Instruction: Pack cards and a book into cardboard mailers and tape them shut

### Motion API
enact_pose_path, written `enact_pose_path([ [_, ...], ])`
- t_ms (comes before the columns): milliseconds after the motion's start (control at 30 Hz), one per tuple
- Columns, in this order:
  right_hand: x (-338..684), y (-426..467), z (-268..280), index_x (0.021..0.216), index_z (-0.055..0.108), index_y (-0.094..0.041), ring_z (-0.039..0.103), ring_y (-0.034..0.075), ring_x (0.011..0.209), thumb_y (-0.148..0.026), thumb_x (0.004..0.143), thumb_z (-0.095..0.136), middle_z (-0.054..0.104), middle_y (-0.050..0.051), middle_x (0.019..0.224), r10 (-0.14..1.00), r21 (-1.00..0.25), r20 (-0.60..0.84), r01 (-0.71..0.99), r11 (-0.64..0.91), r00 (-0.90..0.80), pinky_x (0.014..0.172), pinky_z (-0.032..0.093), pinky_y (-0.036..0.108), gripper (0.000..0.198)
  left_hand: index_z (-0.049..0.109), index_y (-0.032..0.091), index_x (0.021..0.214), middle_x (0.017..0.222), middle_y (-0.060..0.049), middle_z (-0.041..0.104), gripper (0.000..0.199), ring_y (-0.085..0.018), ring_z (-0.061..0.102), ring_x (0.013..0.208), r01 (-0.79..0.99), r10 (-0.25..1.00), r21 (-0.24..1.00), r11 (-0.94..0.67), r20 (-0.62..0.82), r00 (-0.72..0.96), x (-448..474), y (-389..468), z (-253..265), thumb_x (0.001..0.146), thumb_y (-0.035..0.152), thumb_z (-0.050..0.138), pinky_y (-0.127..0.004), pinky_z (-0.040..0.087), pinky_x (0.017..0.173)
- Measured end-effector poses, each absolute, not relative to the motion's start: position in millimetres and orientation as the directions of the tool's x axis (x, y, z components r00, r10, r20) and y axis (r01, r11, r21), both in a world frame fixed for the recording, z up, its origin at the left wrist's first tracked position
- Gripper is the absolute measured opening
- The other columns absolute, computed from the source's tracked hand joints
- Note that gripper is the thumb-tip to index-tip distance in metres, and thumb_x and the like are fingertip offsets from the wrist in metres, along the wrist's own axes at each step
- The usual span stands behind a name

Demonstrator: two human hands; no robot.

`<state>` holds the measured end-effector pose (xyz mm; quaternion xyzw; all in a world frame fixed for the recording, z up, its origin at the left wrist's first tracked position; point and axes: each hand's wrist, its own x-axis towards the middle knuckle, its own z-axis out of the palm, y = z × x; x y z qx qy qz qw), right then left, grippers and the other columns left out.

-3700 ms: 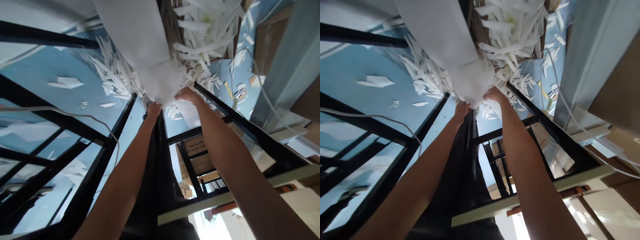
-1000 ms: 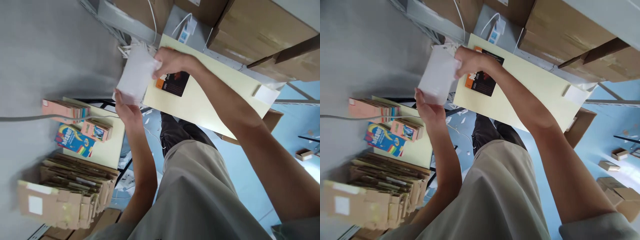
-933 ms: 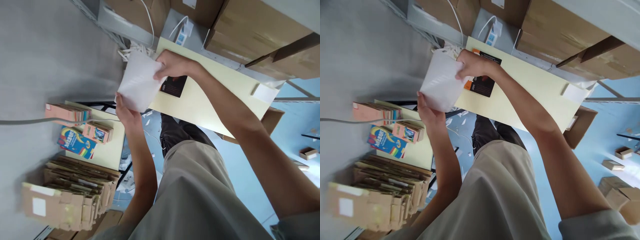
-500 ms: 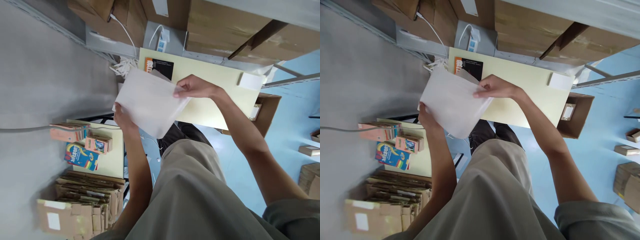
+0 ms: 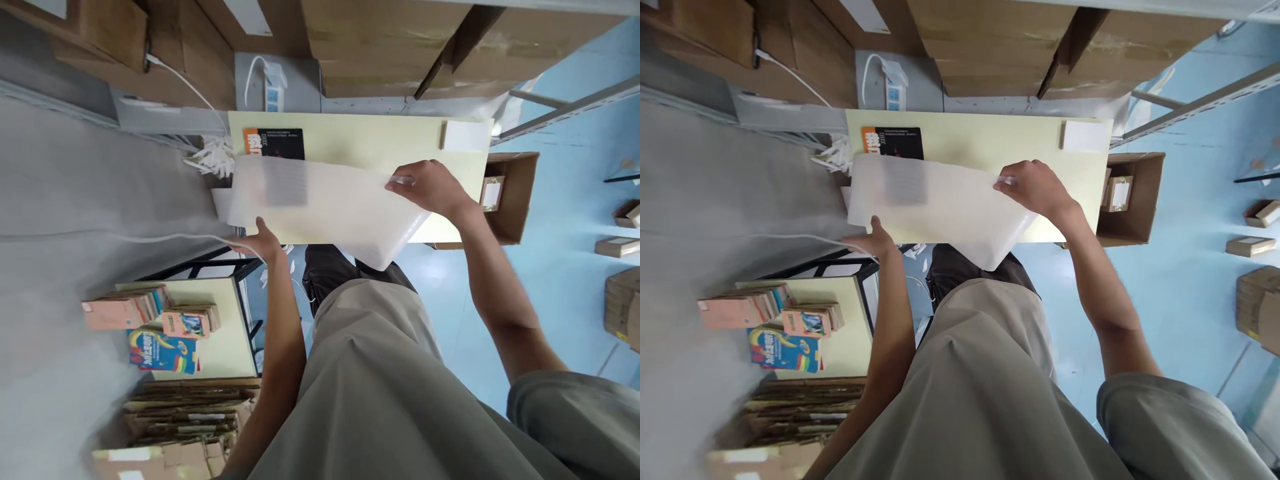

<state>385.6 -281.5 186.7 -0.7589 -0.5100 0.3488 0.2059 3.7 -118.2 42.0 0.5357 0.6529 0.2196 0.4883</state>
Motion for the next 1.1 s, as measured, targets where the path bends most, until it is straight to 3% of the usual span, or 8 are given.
enact_pose_path([
  [100, 395.9, -276.2, 151.0, 0.107, 0.086, -0.023, 0.077, 0.034, 0.113, -0.069, 0.108, 0.070, 0.080, 0.008, 0.097, 0.917, -0.569, -0.309, 0.723, -0.392, 0.253, 0.109, 0.059, 0.054, 0.049, 0.060, 0.019, 0.162, 0.182, -0.021, 0.047, 0.066, -0.037, 0.029, 0.180, 0.670, 0.953, 0.740, 0.058, -0.240, 0.183, 46.2, -118.3, 41.7, 0.111, 0.061, 0.064, -0.060, 0.030, 0.146],
  [233, 404.5, -249.9, 85.2, 0.115, 0.082, -0.013, 0.075, 0.042, 0.129, -0.085, 0.110, 0.055, 0.080, 0.017, 0.112, 0.887, -0.427, -0.292, 0.781, -0.455, 0.358, 0.121, 0.056, 0.065, 0.077, 0.052, 0.017, 0.174, 0.193, -0.022, 0.024, 0.090, -0.042, 0.010, 0.183, 0.777, 0.857, 0.608, -0.163, -0.302, 0.417, 102.8, -117.2, 27.7, 0.101, 0.061, 0.080, -0.063, 0.010, 0.148],
  [333, 407.3, -233.4, 48.8, 0.127, 0.077, -0.010, 0.072, 0.044, 0.138, -0.091, 0.109, 0.041, 0.078, 0.021, 0.122, 0.881, -0.402, -0.211, 0.784, -0.473, 0.424, 0.131, 0.047, 0.073, 0.091, 0.039, 0.009, 0.180, 0.194, -0.028, 0.013, 0.104, -0.046, 0.003, 0.183, 0.838, 0.814, 0.514, -0.182, -0.399, 0.421, 115.9, -112.7, 11.1, 0.099, 0.059, 0.081, -0.069, 0.003, 0.147],
  [400, 404.7, -234.5, 37.0, 0.143, 0.071, -0.012, 0.062, 0.045, 0.153, -0.092, 0.109, 0.036, 0.073, 0.024, 0.142, 0.868, -0.403, -0.129, 0.774, -0.489, 0.480, 0.138, 0.036, 0.076, 0.094, 0.034, 0.006, 0.182, 0.194, -0.029, 0.007, 0.109, -0.047, -0.001, 0.183, 0.862, 0.810, 0.468, -0.193, -0.420, 0.409, 110.6, -108.1, 2.7, 0.099, 0.059, 0.080, -0.072, 0.001, 0.146],
  [533, 384.2, -273.2, 30.2, 0.176, 0.044, -0.019, 0.023, 0.046, 0.180, -0.085, 0.114, 0.024, 0.035, 0.023, 0.186, 0.790, -0.368, -0.039, 0.726, -0.581, 0.612, 0.142, 0.021, 0.081, 0.092, 0.030, 0.008, 0.184, 0.195, -0.027, 0.006, 0.108, -0.047, -0.004, 0.182, 0.877, 0.818, 0.435, -0.207, -0.414, 0.399, 91.5, -100.1, -3.1, 0.102, 0.064, 0.074, -0.072, 0.000, 0.145],
  [667, 354.5, -332.5, 18.7, 0.188, 0.019, -0.022, 0.002, 0.045, 0.184, -0.083, 0.115, 0.025, 0.009, 0.019, 0.197, 0.731, -0.307, -0.131, 0.674, -0.672, 0.669, 0.141, 0.022, 0.081, 0.095, 0.027, 0.009, 0.185, 0.195, -0.026, 0.006, 0.110, -0.046, -0.005, 0.182, 0.877, 0.818, 0.428, -0.216, -0.411, 0.402, 83.3, -97.3, -1.4, 0.104, 0.068, 0.069, -0.072, 0.000, 0.145],
  [867, 328.2, -376.5, -8.5, 0.188, 0.008, -0.007, 0.000, 0.046, 0.184, -0.081, 0.114, 0.033, -0.001, 0.026, 0.196, 0.589, -0.136, -0.392, 0.589, -0.796, 0.706, 0.143, 0.024, 0.072, 0.108, 0.030, 0.007, 0.185, 0.195, -0.026, 0.010, 0.107, -0.048, -0.002, 0.182, 0.872, 0.818, 0.426, -0.241, -0.394, 0.419, 78.4, -94.3, -1.3, 0.106, 0.072, 0.064, -0.073, 0.000, 0.145],
  [1100, 325.9, -375.3, -19.2, 0.189, 0.004, -0.012, 0.001, 0.044, 0.184, -0.081, 0.115, 0.029, -0.002, 0.024, 0.197, 0.602, -0.122, -0.343, 0.601, -0.790, 0.721, 0.142, 0.024, 0.074, 0.105, 0.024, 0.005, 0.186, 0.195, -0.026, 0.005, 0.107, -0.045, -0.006, 0.183, 0.896, 0.840, 0.384, -0.221, -0.392, 0.375, 63.9, -82.4, 1.7, 0.108, 0.070, 0.059, -0.070, 0.000, 0.146],
])
